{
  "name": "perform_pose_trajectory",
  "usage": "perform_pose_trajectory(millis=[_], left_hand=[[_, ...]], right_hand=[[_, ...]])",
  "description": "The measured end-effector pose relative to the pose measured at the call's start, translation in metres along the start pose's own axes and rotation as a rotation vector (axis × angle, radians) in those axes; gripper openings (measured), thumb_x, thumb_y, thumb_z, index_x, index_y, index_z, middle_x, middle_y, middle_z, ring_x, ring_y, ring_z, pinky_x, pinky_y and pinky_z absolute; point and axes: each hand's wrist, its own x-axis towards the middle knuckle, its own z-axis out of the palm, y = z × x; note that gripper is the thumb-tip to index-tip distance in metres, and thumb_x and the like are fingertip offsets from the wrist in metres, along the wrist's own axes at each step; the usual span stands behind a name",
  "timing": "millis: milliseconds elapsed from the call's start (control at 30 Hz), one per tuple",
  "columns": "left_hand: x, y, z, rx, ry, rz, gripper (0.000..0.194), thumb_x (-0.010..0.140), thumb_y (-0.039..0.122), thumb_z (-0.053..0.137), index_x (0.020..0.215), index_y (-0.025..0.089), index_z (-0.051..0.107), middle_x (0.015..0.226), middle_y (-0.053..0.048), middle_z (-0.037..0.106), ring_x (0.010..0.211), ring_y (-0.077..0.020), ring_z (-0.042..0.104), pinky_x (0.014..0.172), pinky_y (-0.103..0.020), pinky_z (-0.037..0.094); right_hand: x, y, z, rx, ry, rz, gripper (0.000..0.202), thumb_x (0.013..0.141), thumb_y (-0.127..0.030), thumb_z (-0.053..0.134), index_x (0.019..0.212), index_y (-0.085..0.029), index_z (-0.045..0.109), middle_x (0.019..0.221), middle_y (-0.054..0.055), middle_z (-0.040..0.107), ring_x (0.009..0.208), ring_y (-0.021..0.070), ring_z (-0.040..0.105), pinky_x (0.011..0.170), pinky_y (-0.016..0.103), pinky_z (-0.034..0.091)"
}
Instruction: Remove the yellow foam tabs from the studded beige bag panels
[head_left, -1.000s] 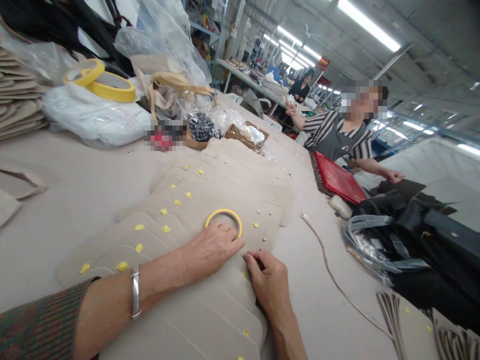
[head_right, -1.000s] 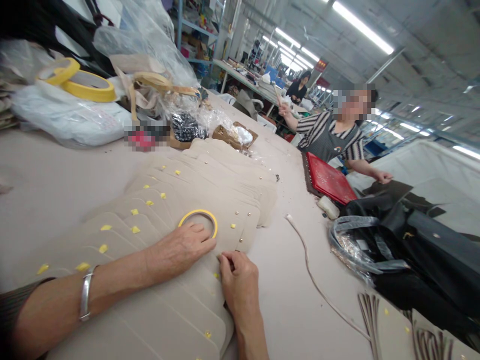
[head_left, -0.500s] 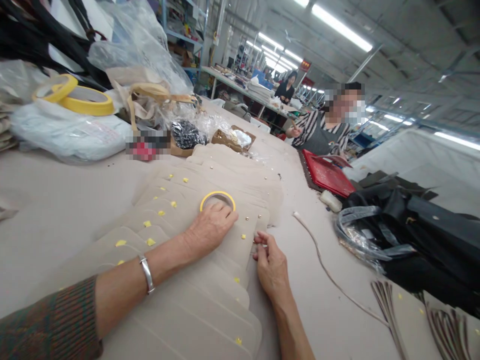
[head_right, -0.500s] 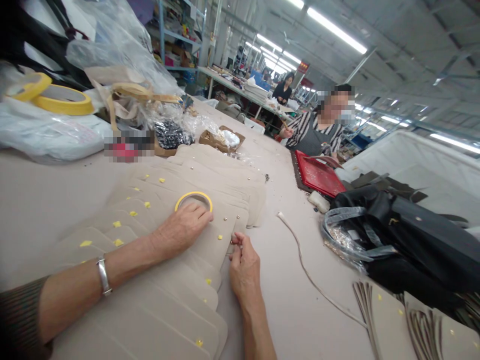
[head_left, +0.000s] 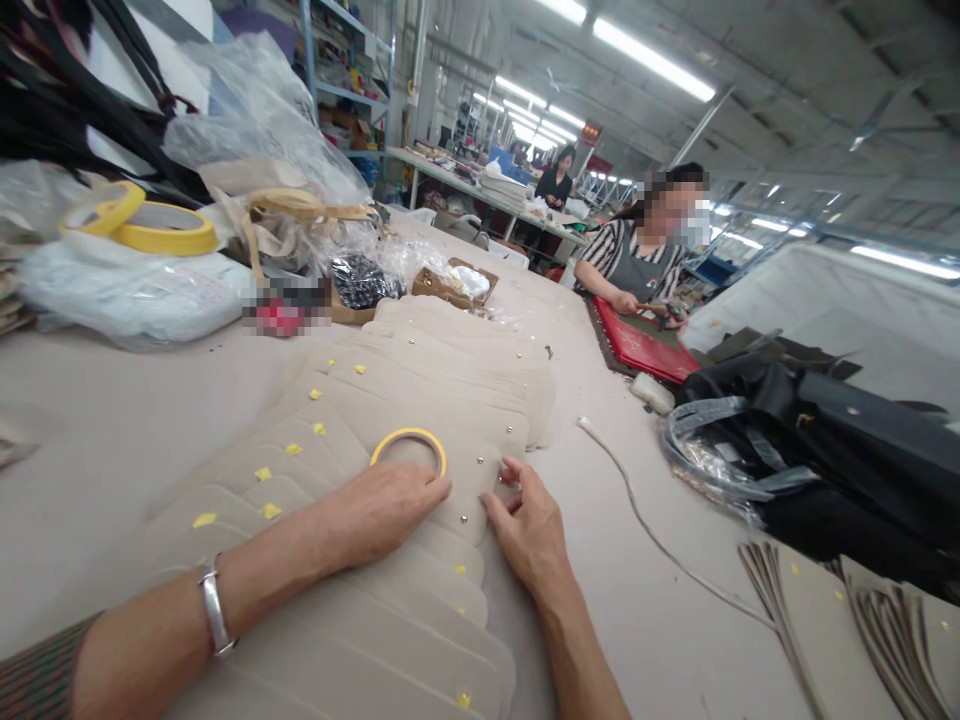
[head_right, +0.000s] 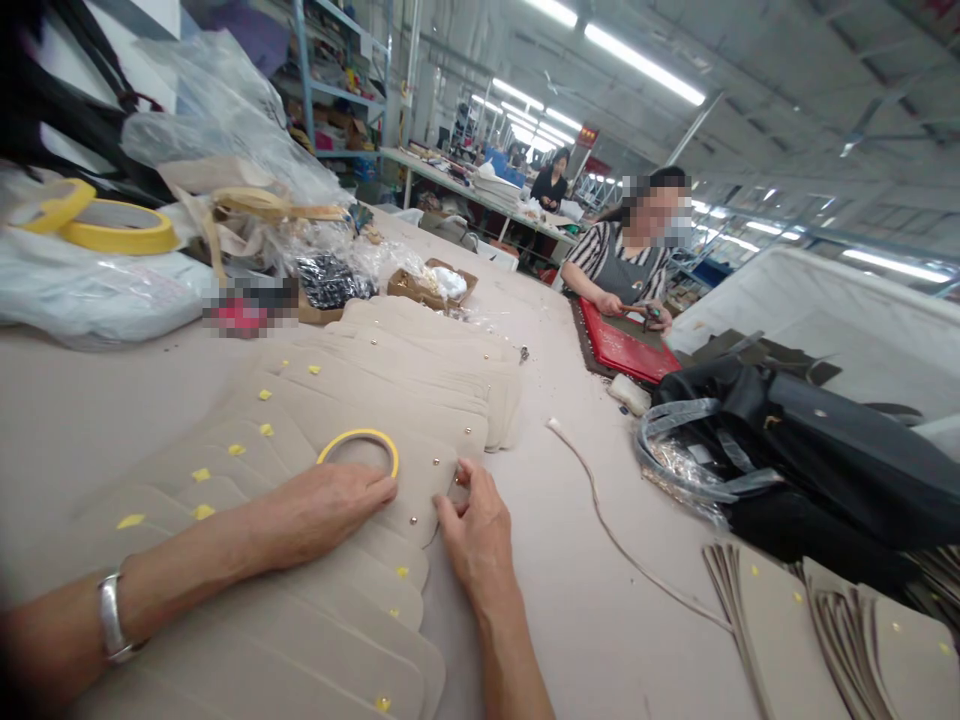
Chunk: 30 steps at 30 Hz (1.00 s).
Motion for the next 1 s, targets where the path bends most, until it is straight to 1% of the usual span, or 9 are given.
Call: perform_pose_trajectory(millis=[133,233,300,400,500,667,833,900,1000], left_hand=[[-0.004,-0.002,0.003,-0.084,0.182,0.019,0.018,0.092,0.009,0.039,0.099,0.018,0.054,0.088,-0.004,0.063,0.080,-0.0192,0.059,0.068,-0.029,0.046],[-0.006,-0.001,0.003,-0.224,0.322,0.085,0.025,0.093,0.009,0.039,0.112,0.019,0.051,0.094,-0.003,0.066,0.086,-0.0161,0.062,0.073,-0.025,0.048],[-0.007,0.001,0.005,-0.282,0.387,0.112,0.029,0.094,0.012,0.040,0.120,0.020,0.049,0.097,-0.003,0.068,0.087,-0.0149,0.064,0.074,-0.024,0.049],[-0.009,0.005,0.010,-0.287,0.415,0.104,0.040,0.097,0.019,0.040,0.137,0.021,0.036,0.099,-0.004,0.069,0.086,-0.0161,0.067,0.073,-0.025,0.052],[-0.010,0.007,0.014,-0.234,0.401,0.087,0.044,0.100,0.026,0.037,0.142,0.018,0.028,0.098,-0.007,0.071,0.081,-0.0187,0.069,0.067,-0.028,0.053],[-0.011,0.011,0.013,-0.187,0.358,0.098,0.037,0.099,0.023,0.037,0.135,0.017,0.032,0.092,-0.006,0.071,0.076,-0.0200,0.069,0.059,-0.028,0.048],[-0.010,0.016,0.009,-0.222,0.342,0.078,0.021,0.095,0.016,0.042,0.115,0.018,0.045,0.081,-0.001,0.067,0.070,-0.0171,0.065,0.055,-0.026,0.039],[-0.009,0.017,0.009,-0.223,0.348,0.075,0.010,0.094,0.013,0.042,0.097,0.019,0.049,0.074,0.001,0.063,0.064,-0.0154,0.060,0.052,-0.027,0.034],[-0.005,0.018,0.009,-0.201,0.379,0.071,0.016,0.092,0.010,0.040,0.081,0.020,0.046,0.068,0.003,0.057,0.057,-0.0143,0.053,0.051,-0.028,0.029]], right_hand=[[-0.001,0.000,0.005,-0.028,0.077,-0.070,0.042,0.079,-0.020,0.059,0.120,-0.016,0.057,0.102,0.008,0.063,0.060,0.0124,0.055,0.066,0.028,0.050],[-0.006,-0.008,0.002,0.072,0.150,-0.045,0.028,0.084,-0.024,0.057,0.110,-0.016,0.063,0.093,0.006,0.065,0.062,0.0130,0.057,0.064,0.027,0.050],[-0.012,-0.017,-0.002,0.198,0.106,-0.018,0.020,0.087,-0.027,0.056,0.101,-0.018,0.067,0.082,0.003,0.067,0.063,0.0135,0.059,0.061,0.025,0.049],[-0.019,-0.031,-0.006,0.302,-0.005,-0.099,0.016,0.089,-0.024,0.056,0.097,-0.019,0.069,0.081,0.002,0.069,0.072,0.0142,0.063,0.065,0.024,0.050],[-0.023,-0.039,-0.005,0.275,-0.013,-0.276,0.021,0.088,-0.015,0.055,0.105,-0.019,0.066,0.094,0.005,0.069,0.082,0.0148,0.063,0.071,0.025,0.050],[-0.022,-0.042,0.001,0.146,-0.039,-0.425,0.018,0.087,-0.009,0.052,0.095,-0.019,0.064,0.086,0.004,0.068,0.080,0.0150,0.061,0.071,0.026,0.048],[-0.023,-0.040,0.006,0.000,0.102,-0.537,0.017,0.082,-0.006,0.051,0.079,-0.017,0.063,0.067,0.001,0.063,0.061,0.0129,0.057,0.059,0.023,0.044],[-0.024,-0.040,0.008,-0.036,0.155,-0.529,0.017,0.080,-0.006,0.051,0.076,-0.017,0.064,0.063,0.001,0.062,0.057,0.0122,0.056,0.057,0.023,0.043],[-0.026,-0.044,0.008,0.025,0.161,-0.393,0.014,0.079,-0.010,0.054,0.077,-0.016,0.067,0.065,0.001,0.065,0.056,0.0118,0.059,0.057,0.023,0.046]])
